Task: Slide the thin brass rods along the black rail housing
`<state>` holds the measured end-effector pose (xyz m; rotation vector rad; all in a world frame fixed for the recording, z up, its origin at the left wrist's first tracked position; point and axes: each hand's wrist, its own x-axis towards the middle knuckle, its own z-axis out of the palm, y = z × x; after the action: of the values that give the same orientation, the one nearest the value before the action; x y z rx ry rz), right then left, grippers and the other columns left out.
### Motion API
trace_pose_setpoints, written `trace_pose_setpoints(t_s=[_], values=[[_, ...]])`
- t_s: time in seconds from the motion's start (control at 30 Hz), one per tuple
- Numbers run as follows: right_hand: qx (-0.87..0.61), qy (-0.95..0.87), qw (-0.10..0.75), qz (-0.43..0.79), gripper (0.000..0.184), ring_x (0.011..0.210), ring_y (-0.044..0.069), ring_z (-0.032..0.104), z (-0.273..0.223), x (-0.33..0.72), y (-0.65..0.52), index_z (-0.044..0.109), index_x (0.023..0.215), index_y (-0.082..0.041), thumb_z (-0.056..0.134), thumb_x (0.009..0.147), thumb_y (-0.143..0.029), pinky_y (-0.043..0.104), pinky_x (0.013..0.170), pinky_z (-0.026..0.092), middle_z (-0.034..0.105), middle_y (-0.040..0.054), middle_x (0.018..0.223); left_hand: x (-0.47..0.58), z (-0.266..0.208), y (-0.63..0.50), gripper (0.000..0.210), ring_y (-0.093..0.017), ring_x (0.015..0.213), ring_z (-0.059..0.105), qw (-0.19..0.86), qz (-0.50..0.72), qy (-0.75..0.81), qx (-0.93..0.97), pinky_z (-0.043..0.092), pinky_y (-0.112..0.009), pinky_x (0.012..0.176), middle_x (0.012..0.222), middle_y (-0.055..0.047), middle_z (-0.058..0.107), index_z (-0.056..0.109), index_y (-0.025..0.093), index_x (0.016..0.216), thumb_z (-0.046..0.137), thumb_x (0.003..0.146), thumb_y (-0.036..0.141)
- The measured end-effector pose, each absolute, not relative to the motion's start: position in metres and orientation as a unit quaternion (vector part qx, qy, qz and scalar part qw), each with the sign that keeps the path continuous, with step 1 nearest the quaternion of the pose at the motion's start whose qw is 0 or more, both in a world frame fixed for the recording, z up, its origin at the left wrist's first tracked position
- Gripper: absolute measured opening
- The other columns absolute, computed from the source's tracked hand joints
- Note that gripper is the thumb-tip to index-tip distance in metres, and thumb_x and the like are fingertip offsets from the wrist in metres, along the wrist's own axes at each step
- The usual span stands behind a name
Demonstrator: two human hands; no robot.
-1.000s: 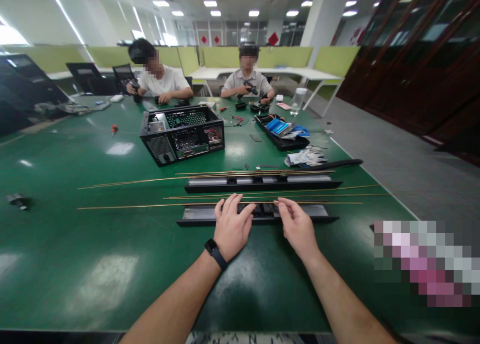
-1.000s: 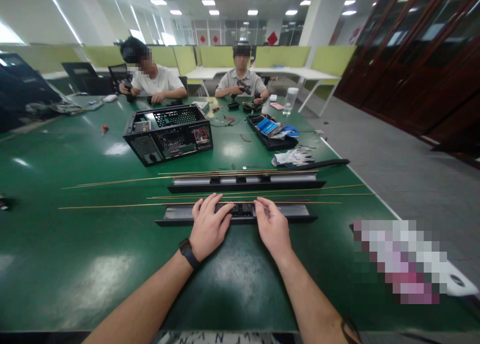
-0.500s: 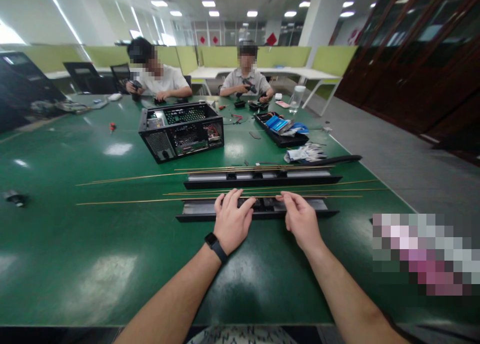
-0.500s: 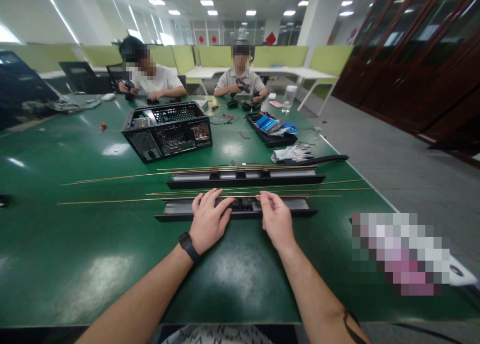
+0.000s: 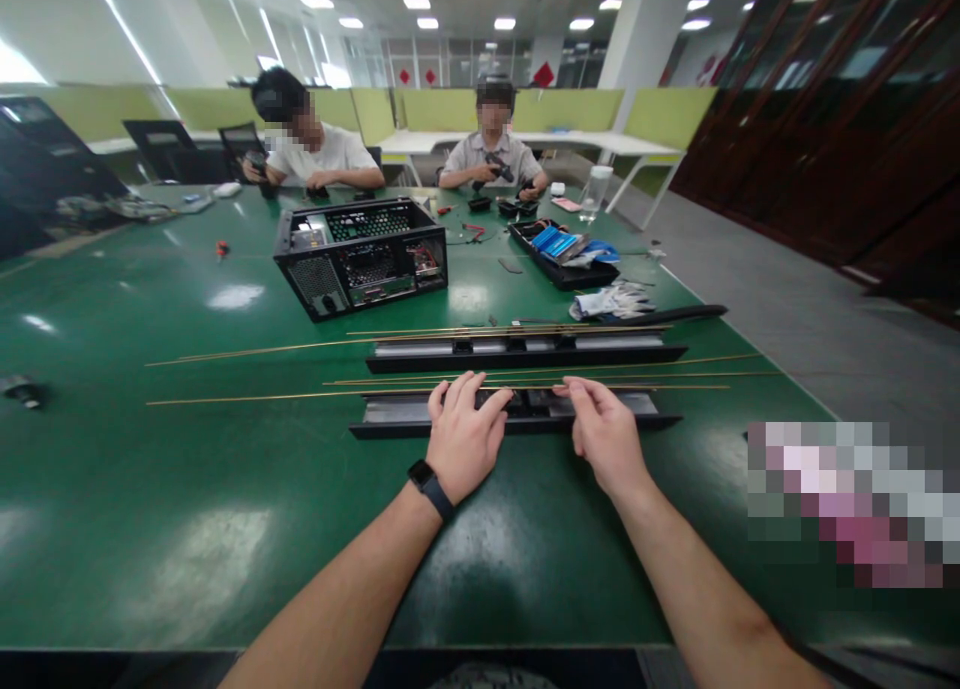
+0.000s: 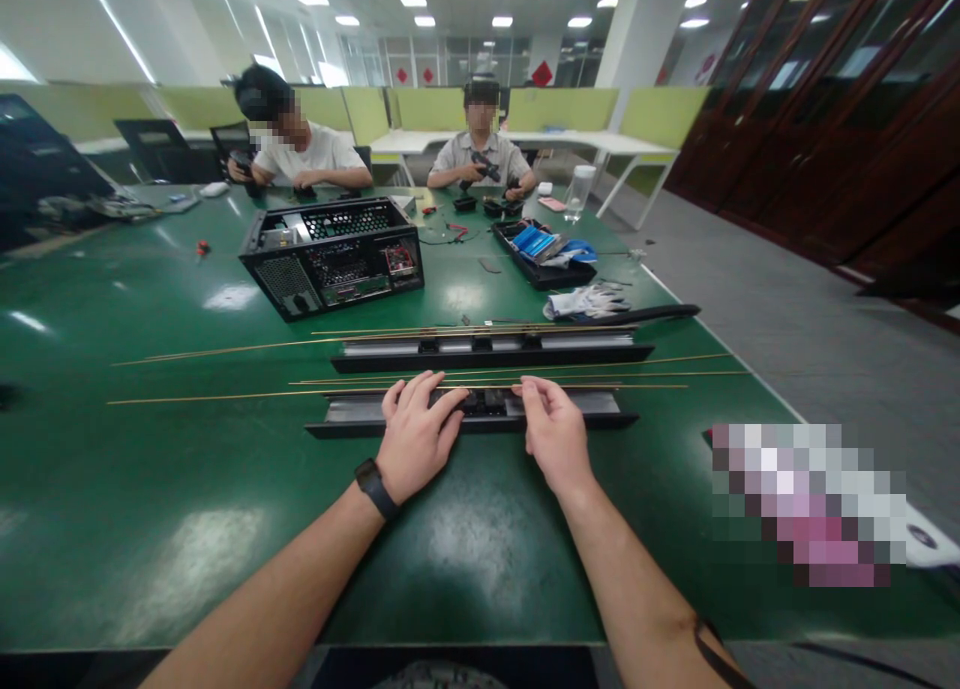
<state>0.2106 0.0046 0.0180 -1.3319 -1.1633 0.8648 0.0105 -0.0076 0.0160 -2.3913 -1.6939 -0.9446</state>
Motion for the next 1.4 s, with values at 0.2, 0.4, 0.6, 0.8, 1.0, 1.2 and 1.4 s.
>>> trace_pose_setpoints(t_s=[0.2,0.4,0.6,0.8,1.0,1.2,1.4], values=[[-0.567,-0.473,0.568,0.365,0.049,0.033,0.005,0.044,0.0195,0.2115,0.0052,0.064,0.11,-0.016,0.059,0.088,-0.06,0.022,0.028,0.031,0.073,0.0134,0.109,0.0107,0.0163,-0.0075,0.03,-0.027,0.137,0.044,0.034,-0.314,-0.547,-0.775,0.024,-0.052,0.115,0.139,-0.007,0.056,0.065,0.035,0.122,0.056,0.094,0.029],[-0.58,-0.474,0.562,0.35,0.047,0.033,0.005,0.044,0.0178,0.2137,0.0061,0.066,0.108,-0.017,0.059,0.089,-0.059,0.022,0.029,0.031,0.073,0.0133,0.112,0.0115,0.0166,-0.0076,0.03,-0.027,0.137,0.043,0.032,-0.314,-0.55,-0.773,0.023,-0.052,0.115,0.139,-0.008,0.056,0.065,0.035,0.122,0.055,0.094,0.029],[-0.573,-0.498,0.545,0.355,0.05,0.035,0.006,0.045,0.016,0.2105,0.0042,0.068,0.113,-0.017,0.06,0.088,-0.06,0.023,0.03,0.034,0.073,0.0143,0.112,0.0118,0.0171,-0.0079,0.031,-0.027,0.139,0.041,0.028,-0.311,-0.552,-0.773,0.023,-0.053,0.115,0.141,-0.007,0.054,0.064,0.036,0.123,0.055,0.094,0.029],[-0.577,-0.506,0.529,0.363,0.052,0.035,0.006,0.046,0.0177,0.2083,0.0027,0.067,0.116,-0.019,0.059,0.087,-0.061,0.023,0.03,0.034,0.072,0.0137,0.114,0.0115,0.017,-0.0079,0.03,-0.027,0.138,0.041,0.028,-0.31,-0.552,-0.774,0.023,-0.053,0.115,0.141,-0.007,0.054,0.063,0.036,0.123,0.054,0.095,0.029],[-0.579,-0.48,0.559,0.349,0.051,0.033,0.005,0.044,0.0178,0.2128,0.0054,0.065,0.113,-0.018,0.06,0.087,-0.061,0.023,0.029,0.033,0.073,0.0134,0.111,0.0115,0.0174,-0.0077,0.029,-0.026,0.138,0.042,0.023,-0.312,-0.549,-0.775,0.023,-0.053,0.115,0.14,-0.007,0.055,0.064,0.036,0.122,0.054,0.095,0.029],[-0.584,-0.461,0.572,0.346,0.052,0.033,0.005,0.043,0.0188,0.2142,0.0066,0.067,0.106,-0.017,0.061,0.084,-0.064,0.023,0.029,0.03,0.074,0.0136,0.109,0.0115,0.0167,-0.0075,0.03,-0.027,0.138,0.042,0.023,-0.316,-0.547,-0.775,0.023,-0.053,0.115,0.14,-0.007,0.055,0.064,0.036,0.123,0.054,0.095,0.028],[-0.584,-0.454,0.579,0.344,0.049,0.032,0.004,0.042,0.0193,0.2119,0.0064,0.066,0.103,-0.017,0.061,0.086,-0.062,0.022,0.029,0.029,0.074,0.0137,0.11,0.0111,0.0182,-0.0081,0.03,-0.026,0.137,0.043,0.022,-0.314,-0.546,-0.777,0.024,-0.052,0.115,0.139,-0.007,0.056,0.064,0.036,0.122,0.054,0.095,0.028]])
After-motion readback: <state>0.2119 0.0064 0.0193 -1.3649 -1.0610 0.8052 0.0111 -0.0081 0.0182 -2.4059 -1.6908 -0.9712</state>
